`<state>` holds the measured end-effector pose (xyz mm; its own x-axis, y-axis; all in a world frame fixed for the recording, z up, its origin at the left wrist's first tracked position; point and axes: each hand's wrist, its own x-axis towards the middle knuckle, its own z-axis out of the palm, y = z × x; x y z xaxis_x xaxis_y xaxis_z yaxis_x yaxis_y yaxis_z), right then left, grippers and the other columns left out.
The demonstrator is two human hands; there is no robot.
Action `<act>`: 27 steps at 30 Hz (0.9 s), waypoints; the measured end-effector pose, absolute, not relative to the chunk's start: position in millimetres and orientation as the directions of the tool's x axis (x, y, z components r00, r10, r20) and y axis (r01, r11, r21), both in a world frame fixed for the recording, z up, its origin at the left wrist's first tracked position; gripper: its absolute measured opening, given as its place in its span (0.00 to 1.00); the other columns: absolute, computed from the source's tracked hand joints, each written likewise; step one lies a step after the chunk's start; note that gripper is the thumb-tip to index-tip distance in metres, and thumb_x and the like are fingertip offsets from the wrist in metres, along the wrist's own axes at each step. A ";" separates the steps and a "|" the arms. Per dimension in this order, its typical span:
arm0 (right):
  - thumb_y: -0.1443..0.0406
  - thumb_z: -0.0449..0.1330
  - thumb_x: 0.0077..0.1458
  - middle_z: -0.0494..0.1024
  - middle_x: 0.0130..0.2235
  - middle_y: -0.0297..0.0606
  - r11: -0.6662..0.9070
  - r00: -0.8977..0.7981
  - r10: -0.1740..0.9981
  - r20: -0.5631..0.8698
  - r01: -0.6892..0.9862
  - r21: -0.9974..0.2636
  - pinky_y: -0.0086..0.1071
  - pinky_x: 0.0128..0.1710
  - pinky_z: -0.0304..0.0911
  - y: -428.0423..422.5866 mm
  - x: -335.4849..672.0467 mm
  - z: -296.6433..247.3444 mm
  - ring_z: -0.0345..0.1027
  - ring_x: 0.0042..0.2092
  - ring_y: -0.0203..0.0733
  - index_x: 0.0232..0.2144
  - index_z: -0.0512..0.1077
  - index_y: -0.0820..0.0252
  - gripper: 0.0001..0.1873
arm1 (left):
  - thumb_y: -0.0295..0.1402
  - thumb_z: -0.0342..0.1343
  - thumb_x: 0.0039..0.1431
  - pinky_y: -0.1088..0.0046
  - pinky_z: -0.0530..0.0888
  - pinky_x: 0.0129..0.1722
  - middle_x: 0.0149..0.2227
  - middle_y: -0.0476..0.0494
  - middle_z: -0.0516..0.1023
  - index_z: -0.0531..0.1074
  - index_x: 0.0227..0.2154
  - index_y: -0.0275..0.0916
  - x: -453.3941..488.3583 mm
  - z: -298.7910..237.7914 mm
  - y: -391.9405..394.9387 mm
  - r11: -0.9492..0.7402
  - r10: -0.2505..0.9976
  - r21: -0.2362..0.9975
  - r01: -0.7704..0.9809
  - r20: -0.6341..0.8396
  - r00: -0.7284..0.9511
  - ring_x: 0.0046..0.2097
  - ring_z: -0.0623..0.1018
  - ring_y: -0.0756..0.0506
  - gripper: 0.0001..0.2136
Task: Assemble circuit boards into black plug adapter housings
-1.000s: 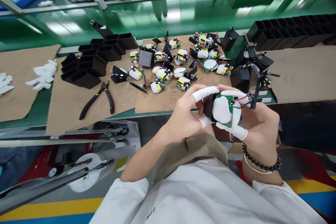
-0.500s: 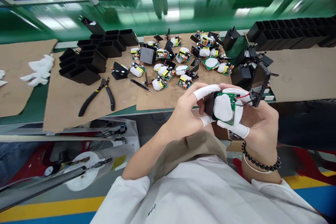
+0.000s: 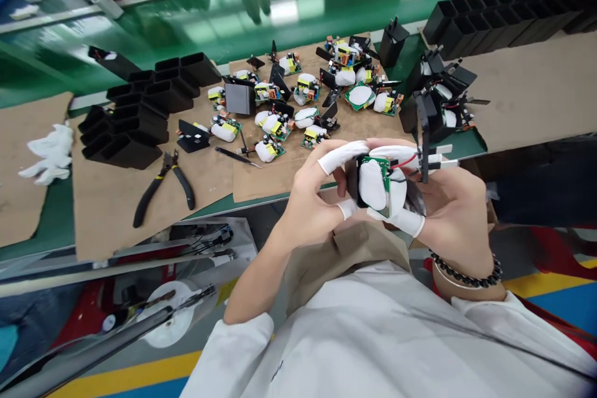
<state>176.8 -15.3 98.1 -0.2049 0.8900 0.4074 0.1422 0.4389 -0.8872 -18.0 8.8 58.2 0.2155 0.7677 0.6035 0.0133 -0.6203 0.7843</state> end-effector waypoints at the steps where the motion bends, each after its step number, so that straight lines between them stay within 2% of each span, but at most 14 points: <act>1: 0.71 0.74 0.49 0.82 0.59 0.42 0.454 -0.209 0.882 0.423 0.137 -0.880 0.46 0.58 0.75 -15.5 176.4 98.5 0.78 0.58 0.55 0.52 0.80 0.52 0.27 | 0.29 0.70 0.54 0.77 0.74 0.30 0.51 0.42 0.76 0.75 0.59 0.48 -18.2 58.0 8.5 -0.620 0.770 0.784 0.017 0.604 0.206 0.35 0.73 0.51 0.28; 5: 0.74 0.71 0.50 0.81 0.60 0.41 0.499 -0.249 0.855 0.455 0.155 -0.853 0.47 0.61 0.73 -16.7 174.7 101.5 0.76 0.61 0.56 0.53 0.80 0.52 0.27 | 0.36 0.72 0.55 0.74 0.74 0.29 0.50 0.42 0.77 0.76 0.57 0.49 -18.1 56.4 6.4 -0.601 0.790 0.799 0.029 0.587 0.178 0.39 0.76 0.47 0.26; 10: 0.75 0.69 0.54 0.77 0.65 0.37 0.514 -0.337 0.841 0.423 0.249 -0.821 0.45 0.68 0.69 -13.9 179.1 105.1 0.70 0.68 0.53 0.56 0.77 0.49 0.29 | 0.41 0.73 0.54 0.73 0.75 0.31 0.49 0.42 0.77 0.76 0.56 0.48 -20.6 51.4 4.6 -0.559 0.822 0.825 0.082 0.538 0.185 0.41 0.78 0.45 0.27; 14: 0.72 0.71 0.54 0.66 0.73 0.36 0.479 -0.484 0.816 0.317 0.259 -0.839 0.45 0.66 0.73 -9.9 190.8 103.7 0.64 0.72 0.53 0.68 0.66 0.45 0.42 | 0.42 0.74 0.54 0.73 0.76 0.32 0.51 0.43 0.77 0.76 0.57 0.48 -24.6 50.0 4.6 -0.536 0.833 0.841 0.077 0.512 0.212 0.40 0.78 0.47 0.28; 16: 0.70 0.72 0.54 0.65 0.73 0.30 0.398 -0.440 0.852 0.285 0.190 -0.897 0.47 0.66 0.73 -11.4 193.4 101.4 0.63 0.73 0.53 0.70 0.62 0.38 0.46 | 0.42 0.74 0.54 0.75 0.74 0.30 0.51 0.43 0.77 0.76 0.57 0.49 -25.3 50.4 4.8 -0.521 0.839 0.851 0.069 0.495 0.227 0.36 0.76 0.50 0.27; 18: 0.69 0.74 0.53 0.68 0.71 0.28 0.358 -0.340 0.889 0.306 0.100 -0.928 0.51 0.69 0.69 -15.1 191.3 98.0 0.62 0.73 0.54 0.68 0.65 0.35 0.45 | 0.41 0.74 0.54 0.76 0.73 0.27 0.50 0.43 0.77 0.77 0.57 0.48 -24.7 50.4 5.0 -0.506 0.844 0.860 0.063 0.478 0.246 0.32 0.73 0.52 0.27; 20: 0.69 0.76 0.51 0.71 0.68 0.29 0.383 -0.269 0.894 0.357 0.049 -0.923 0.55 0.71 0.66 -19.1 186.2 93.3 0.63 0.72 0.56 0.66 0.68 0.35 0.44 | 0.41 0.74 0.54 0.76 0.73 0.26 0.50 0.43 0.77 0.77 0.57 0.48 -23.3 49.4 5.3 -0.497 0.843 0.867 0.045 0.470 0.263 0.30 0.71 0.54 0.27; 24: 0.67 0.72 0.54 0.72 0.67 0.27 0.437 -0.228 0.882 0.412 0.071 -0.897 0.52 0.67 0.73 -22.7 178.9 84.3 0.69 0.68 0.55 0.65 0.67 0.29 0.41 | 0.39 0.74 0.54 0.75 0.74 0.27 0.51 0.42 0.78 0.76 0.57 0.47 -22.1 45.8 4.9 -0.463 0.857 0.886 0.031 0.439 0.270 0.30 0.71 0.54 0.27; 27: 0.67 0.72 0.53 0.73 0.67 0.25 0.492 -0.220 0.862 0.456 0.146 -0.858 0.50 0.65 0.76 -21.9 180.5 83.2 0.72 0.66 0.56 0.67 0.66 0.30 0.44 | 0.39 0.76 0.51 0.76 0.73 0.27 0.51 0.42 0.77 0.77 0.58 0.46 -23.5 45.0 3.2 -0.434 0.872 0.901 0.028 0.412 0.266 0.30 0.70 0.54 0.30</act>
<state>180.5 -21.9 83.2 -0.2203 0.8620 0.4564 0.1459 0.4918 -0.8584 -23.5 3.2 45.0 0.2662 0.8716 0.4117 0.0278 -0.4338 0.9006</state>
